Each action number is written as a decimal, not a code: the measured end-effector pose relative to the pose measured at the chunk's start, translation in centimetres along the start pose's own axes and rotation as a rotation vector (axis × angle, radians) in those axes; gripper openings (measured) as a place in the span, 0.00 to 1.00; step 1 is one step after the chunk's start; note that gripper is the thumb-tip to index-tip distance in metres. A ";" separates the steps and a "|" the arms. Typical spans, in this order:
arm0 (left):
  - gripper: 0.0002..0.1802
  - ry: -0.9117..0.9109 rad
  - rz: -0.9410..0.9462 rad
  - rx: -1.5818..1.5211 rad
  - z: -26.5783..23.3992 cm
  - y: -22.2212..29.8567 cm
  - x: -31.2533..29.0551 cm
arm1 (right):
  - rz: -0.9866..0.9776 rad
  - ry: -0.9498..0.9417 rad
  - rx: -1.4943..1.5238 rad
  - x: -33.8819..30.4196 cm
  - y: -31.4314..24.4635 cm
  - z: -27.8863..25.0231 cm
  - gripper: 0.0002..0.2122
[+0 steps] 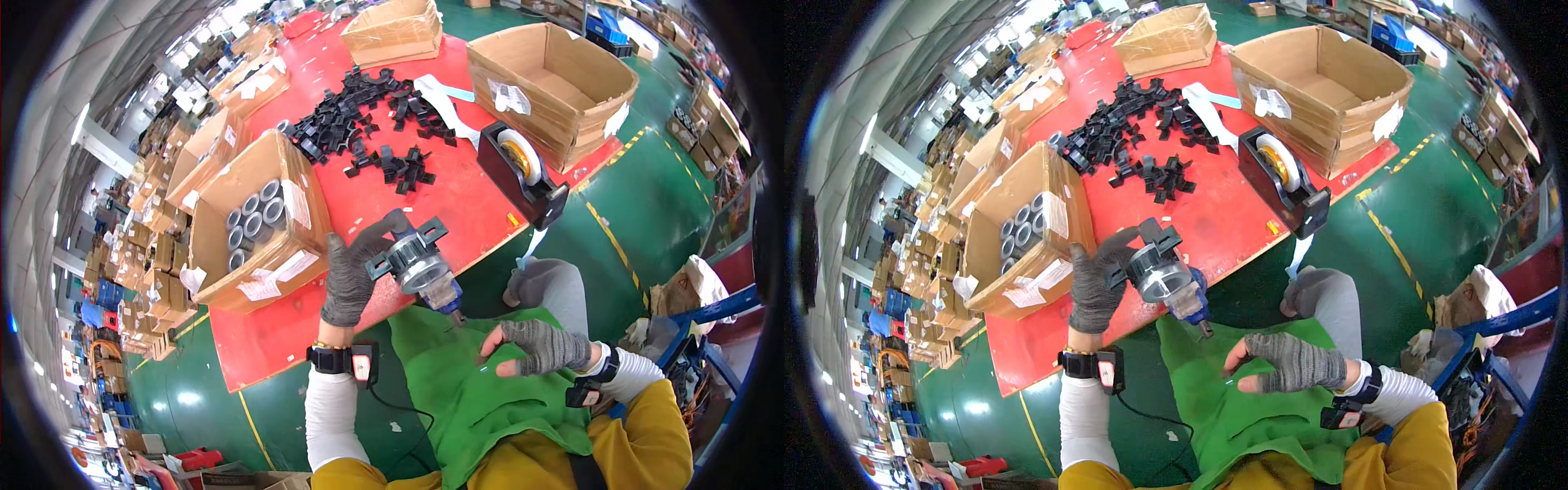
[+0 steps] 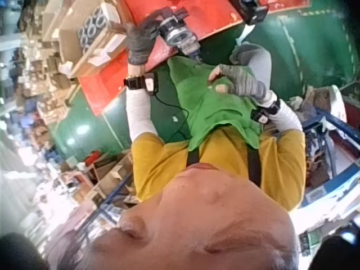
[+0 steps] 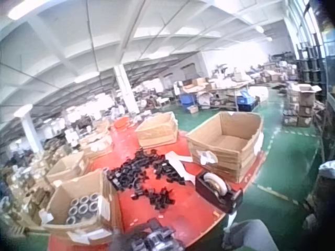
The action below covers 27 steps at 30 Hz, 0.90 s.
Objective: Assembling small metal and plastic components and securing them with tape.
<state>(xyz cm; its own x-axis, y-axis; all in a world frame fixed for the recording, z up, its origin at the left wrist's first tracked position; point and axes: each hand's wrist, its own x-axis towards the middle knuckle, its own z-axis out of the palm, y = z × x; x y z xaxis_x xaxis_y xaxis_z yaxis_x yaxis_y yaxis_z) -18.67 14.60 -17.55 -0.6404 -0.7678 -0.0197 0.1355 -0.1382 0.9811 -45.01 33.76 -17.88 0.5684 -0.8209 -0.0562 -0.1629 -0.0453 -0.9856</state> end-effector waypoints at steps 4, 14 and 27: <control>0.55 0.250 0.074 -0.145 1.5 -2.5 0.0 | 0.017 0.043 0.003 0.3 0.8 0.2 0.17; 0.19 0.332 -0.215 0.270 8.4 -4.0 -11.1 | 0.045 0.094 0.086 -0.1 2.1 0.2 0.17; 0.11 0.500 -0.245 0.153 15.0 -7.8 -10.0 | 0.102 0.103 -0.008 -0.3 0.1 -1.3 0.13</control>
<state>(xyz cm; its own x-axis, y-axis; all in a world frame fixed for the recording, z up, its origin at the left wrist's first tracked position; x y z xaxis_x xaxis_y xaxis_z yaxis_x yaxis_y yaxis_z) -24.67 32.70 -22.09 -0.1994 -0.9321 -0.3023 -0.1065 -0.2861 0.9523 -46.27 33.24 -17.72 0.4628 -0.8755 -0.1394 -0.2225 0.0375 -0.9742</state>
